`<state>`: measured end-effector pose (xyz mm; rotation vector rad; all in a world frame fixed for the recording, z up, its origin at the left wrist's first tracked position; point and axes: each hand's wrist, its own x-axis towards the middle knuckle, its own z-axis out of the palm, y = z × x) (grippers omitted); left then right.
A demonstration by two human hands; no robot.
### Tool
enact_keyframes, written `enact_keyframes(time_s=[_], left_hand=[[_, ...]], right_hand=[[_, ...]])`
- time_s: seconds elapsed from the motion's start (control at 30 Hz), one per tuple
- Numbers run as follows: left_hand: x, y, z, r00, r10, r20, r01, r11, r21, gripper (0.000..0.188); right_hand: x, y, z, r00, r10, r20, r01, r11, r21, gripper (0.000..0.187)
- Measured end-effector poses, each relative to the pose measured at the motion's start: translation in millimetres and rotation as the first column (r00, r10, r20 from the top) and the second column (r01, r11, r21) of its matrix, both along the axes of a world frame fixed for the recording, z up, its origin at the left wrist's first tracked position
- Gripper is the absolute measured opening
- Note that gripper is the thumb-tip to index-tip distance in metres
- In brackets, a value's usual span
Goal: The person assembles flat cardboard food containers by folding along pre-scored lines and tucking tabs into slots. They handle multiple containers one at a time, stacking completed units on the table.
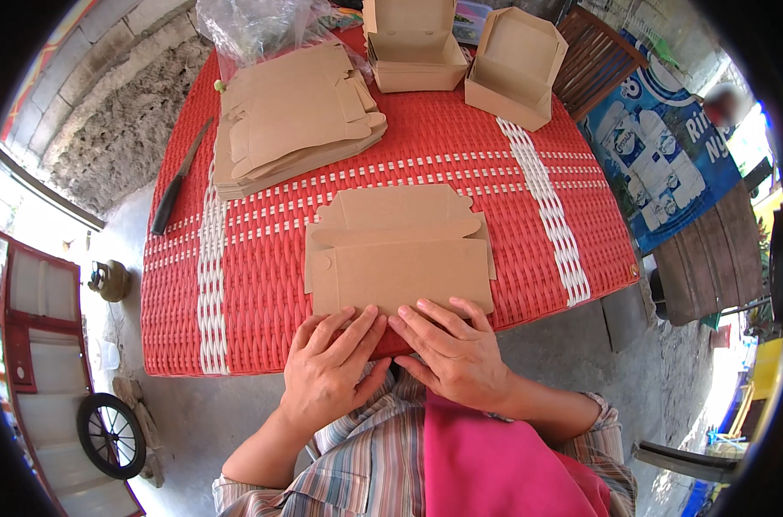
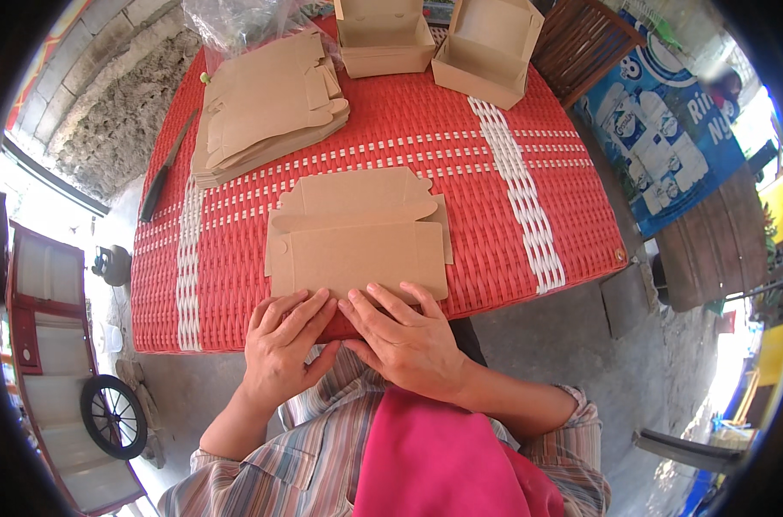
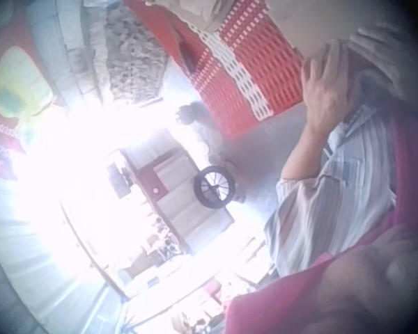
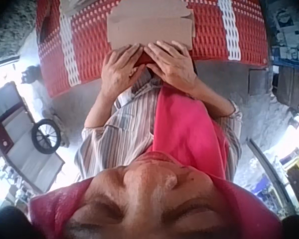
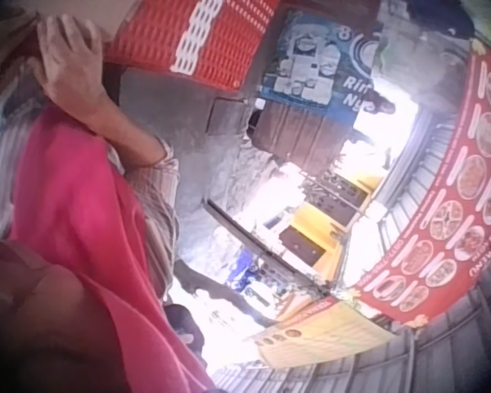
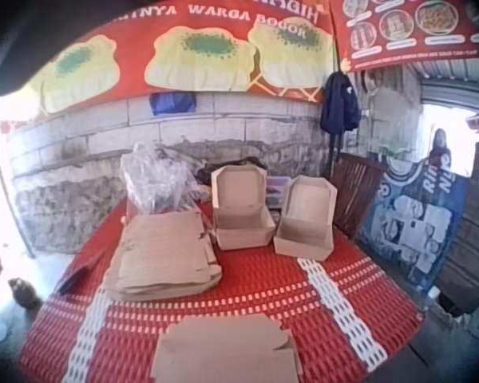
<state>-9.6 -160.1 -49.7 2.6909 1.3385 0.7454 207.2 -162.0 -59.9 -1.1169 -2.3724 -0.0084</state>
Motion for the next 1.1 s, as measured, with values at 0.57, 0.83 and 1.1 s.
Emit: enact_keyframes(time_s=[0.57,0.83,1.1], left_hand=[[-24,-4,8,0.852,0.282,0.44,-0.222,0.957,-0.184,0.048],[-27,23,12,0.777,0.37,0.51,-0.103,0.873,-0.477,0.037],[-59,-18,-2,0.92,-0.346,0.184,0.375,0.913,-0.161,0.036]], right_hand=[[71,1,4,0.979,-0.141,-0.144,0.113,0.976,-0.186,0.05],[70,14,5,0.936,-0.275,-0.222,0.241,0.956,-0.17,0.057],[88,-5,1,0.99,0.094,0.108,-0.091,0.995,-0.031,0.056]])
